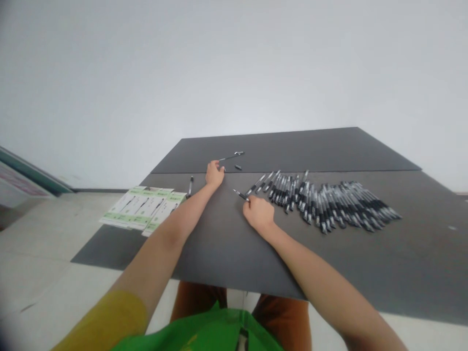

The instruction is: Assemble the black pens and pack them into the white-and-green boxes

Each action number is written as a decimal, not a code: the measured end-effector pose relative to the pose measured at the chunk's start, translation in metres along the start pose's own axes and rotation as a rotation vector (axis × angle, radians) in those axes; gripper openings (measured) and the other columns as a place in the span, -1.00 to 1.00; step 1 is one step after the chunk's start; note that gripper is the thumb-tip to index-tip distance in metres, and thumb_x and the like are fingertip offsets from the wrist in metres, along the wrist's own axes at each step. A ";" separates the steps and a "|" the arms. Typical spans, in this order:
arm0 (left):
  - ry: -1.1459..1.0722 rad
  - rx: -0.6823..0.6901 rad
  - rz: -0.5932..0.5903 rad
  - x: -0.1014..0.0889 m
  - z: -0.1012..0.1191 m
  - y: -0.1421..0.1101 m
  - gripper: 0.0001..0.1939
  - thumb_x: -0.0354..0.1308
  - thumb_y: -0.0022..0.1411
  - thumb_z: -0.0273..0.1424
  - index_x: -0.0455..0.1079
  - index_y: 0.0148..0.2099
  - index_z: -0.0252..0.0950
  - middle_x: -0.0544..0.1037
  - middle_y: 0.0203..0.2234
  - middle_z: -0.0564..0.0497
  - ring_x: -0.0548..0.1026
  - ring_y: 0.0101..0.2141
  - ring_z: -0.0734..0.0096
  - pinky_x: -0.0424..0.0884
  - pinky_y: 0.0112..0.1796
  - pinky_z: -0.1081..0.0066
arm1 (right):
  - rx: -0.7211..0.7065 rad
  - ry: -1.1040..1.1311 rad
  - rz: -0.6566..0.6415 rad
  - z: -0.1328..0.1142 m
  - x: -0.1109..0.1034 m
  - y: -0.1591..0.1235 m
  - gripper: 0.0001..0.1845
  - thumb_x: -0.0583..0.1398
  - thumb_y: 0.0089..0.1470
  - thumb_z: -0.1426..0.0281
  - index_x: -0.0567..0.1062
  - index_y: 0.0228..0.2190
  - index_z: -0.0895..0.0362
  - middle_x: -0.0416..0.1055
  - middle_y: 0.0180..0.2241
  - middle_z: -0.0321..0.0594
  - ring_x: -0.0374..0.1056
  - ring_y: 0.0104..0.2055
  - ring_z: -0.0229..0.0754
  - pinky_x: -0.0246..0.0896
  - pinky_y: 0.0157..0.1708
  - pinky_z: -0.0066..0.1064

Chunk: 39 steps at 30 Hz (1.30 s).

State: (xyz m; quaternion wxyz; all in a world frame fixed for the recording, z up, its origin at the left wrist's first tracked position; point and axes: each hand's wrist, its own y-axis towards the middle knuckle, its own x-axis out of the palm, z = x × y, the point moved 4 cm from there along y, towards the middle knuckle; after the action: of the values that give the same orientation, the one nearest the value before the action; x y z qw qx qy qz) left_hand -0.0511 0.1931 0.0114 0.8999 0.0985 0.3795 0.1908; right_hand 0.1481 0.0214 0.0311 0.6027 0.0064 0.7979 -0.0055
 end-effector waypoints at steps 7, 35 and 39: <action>-0.006 0.210 -0.170 0.015 0.000 0.017 -0.89 0.11 0.23 -0.51 0.46 -0.31 -0.29 0.53 -0.25 -0.10 0.47 -0.13 0.25 0.32 -0.03 0.23 | 0.021 -0.010 -0.016 0.003 -0.001 0.003 -0.59 -0.07 0.18 0.31 0.55 -0.24 0.11 0.56 -0.29 -0.03 0.52 -0.20 0.03 0.31 -0.27 -0.30; -1.271 -0.137 -0.930 0.005 0.029 -0.106 -0.65 0.39 0.05 -0.23 0.40 -0.30 -0.40 0.39 -0.46 0.08 0.31 -0.44 0.62 0.17 -0.36 0.50 | -0.015 -0.244 0.108 -0.001 0.003 0.009 -0.60 -0.06 0.21 0.35 0.54 -0.22 0.20 0.55 -0.31 0.10 0.53 -0.21 0.09 0.36 -0.22 -0.20; -1.218 -0.103 -0.888 0.004 0.029 -0.105 -0.62 0.40 0.03 -0.21 0.39 -0.32 -0.41 0.39 -0.48 0.08 0.29 -0.46 0.62 0.13 -0.38 0.49 | -0.010 -0.260 0.117 -0.001 0.001 0.007 -0.60 -0.05 0.21 0.35 0.54 -0.22 0.23 0.55 -0.31 0.11 0.53 -0.22 0.10 0.36 -0.22 -0.21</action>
State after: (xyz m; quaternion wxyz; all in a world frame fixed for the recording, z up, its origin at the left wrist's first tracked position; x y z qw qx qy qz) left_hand 0.0006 0.0987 -0.0049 0.9464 -0.0177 -0.1905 -0.2603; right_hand 0.1471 0.0280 0.0298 0.7004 0.0492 0.7113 0.0330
